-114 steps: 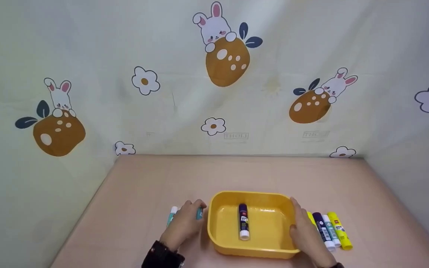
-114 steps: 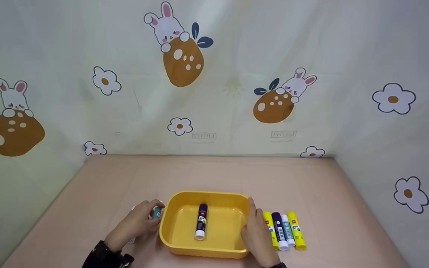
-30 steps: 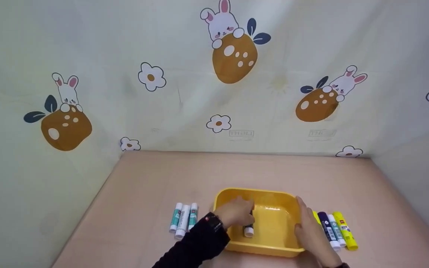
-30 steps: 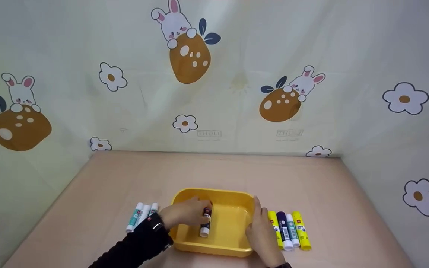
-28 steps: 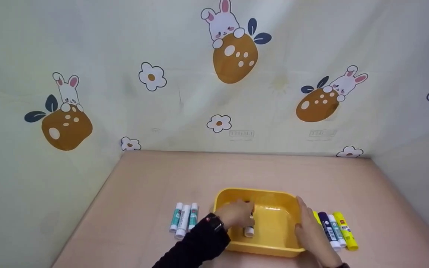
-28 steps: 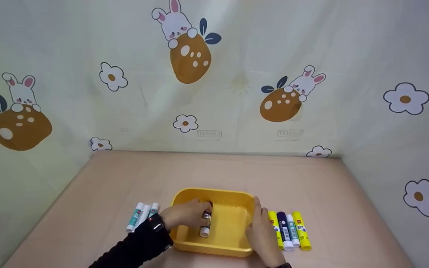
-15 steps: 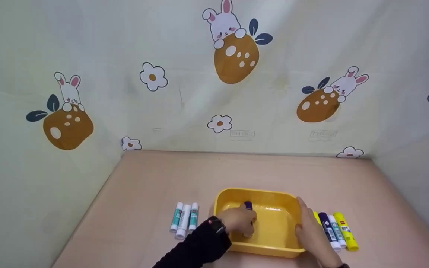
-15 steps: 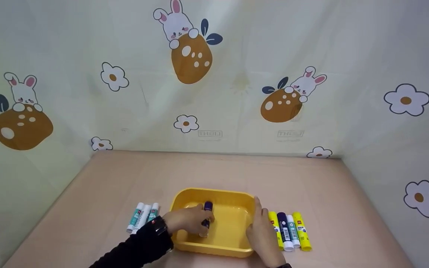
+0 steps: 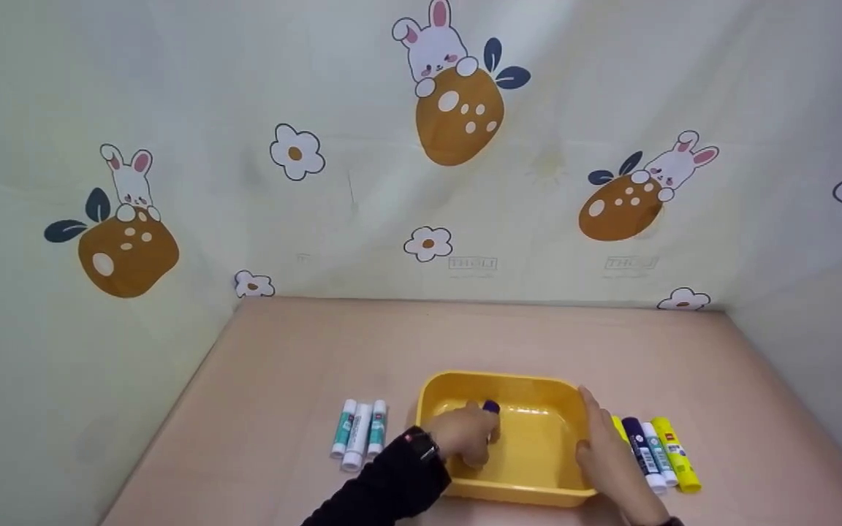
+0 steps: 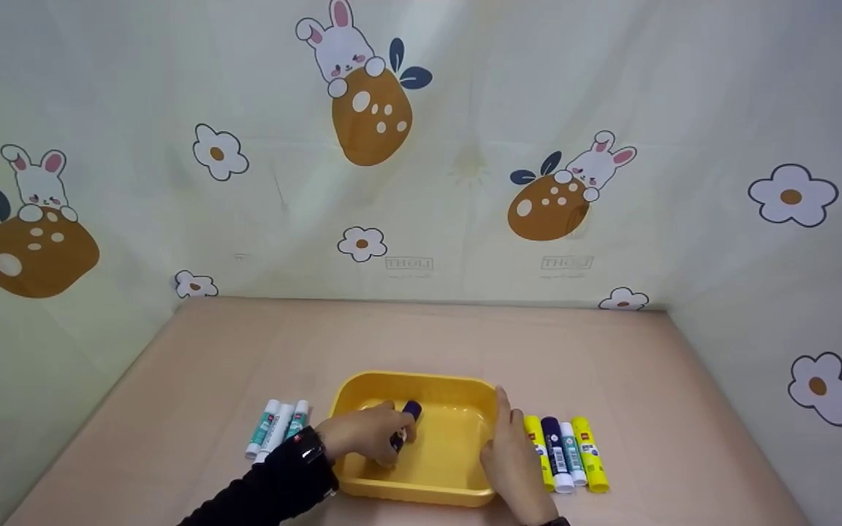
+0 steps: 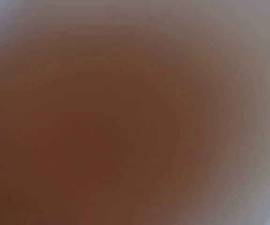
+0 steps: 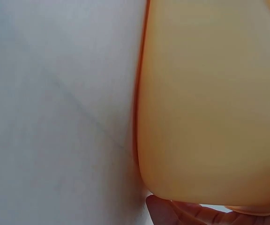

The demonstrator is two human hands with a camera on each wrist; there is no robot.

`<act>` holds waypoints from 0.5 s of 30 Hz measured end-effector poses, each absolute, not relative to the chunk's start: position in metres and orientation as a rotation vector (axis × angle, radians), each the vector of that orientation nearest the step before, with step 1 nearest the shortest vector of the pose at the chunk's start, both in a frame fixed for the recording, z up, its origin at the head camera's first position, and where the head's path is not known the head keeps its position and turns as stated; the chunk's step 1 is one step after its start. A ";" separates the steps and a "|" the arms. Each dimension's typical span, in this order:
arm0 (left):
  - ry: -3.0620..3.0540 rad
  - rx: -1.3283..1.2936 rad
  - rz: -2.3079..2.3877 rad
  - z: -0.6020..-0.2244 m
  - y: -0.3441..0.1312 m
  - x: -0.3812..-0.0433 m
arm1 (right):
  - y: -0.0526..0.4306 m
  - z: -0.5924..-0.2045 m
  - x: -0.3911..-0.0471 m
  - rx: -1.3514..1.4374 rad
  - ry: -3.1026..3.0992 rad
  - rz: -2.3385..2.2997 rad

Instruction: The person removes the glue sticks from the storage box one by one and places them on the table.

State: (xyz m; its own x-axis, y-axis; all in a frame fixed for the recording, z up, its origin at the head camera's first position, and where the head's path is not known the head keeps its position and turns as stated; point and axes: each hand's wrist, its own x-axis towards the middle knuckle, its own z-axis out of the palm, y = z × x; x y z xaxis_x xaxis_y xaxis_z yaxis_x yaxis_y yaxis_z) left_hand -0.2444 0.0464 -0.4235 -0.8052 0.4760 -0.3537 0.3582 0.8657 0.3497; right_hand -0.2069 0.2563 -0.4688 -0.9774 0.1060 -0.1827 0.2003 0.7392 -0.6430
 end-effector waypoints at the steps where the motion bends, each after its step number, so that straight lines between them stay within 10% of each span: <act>1: 2.602 0.608 0.374 -0.423 0.046 -0.244 | 0.256 -0.469 -0.207 0.250 2.801 -1.062; 15: 2.539 0.600 0.576 -0.413 0.026 -0.247 | 0.255 -0.470 -0.209 0.277 2.807 -1.062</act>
State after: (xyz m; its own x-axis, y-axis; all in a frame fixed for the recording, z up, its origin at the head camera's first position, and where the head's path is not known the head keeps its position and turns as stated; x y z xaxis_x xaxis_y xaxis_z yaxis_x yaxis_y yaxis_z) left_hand -0.2469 0.0259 -0.4131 -0.7964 0.5013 -0.3383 0.3061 0.8166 0.4894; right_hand -0.2089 0.2547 -0.4701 -0.9750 0.1254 -0.1834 0.2154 0.7357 -0.6422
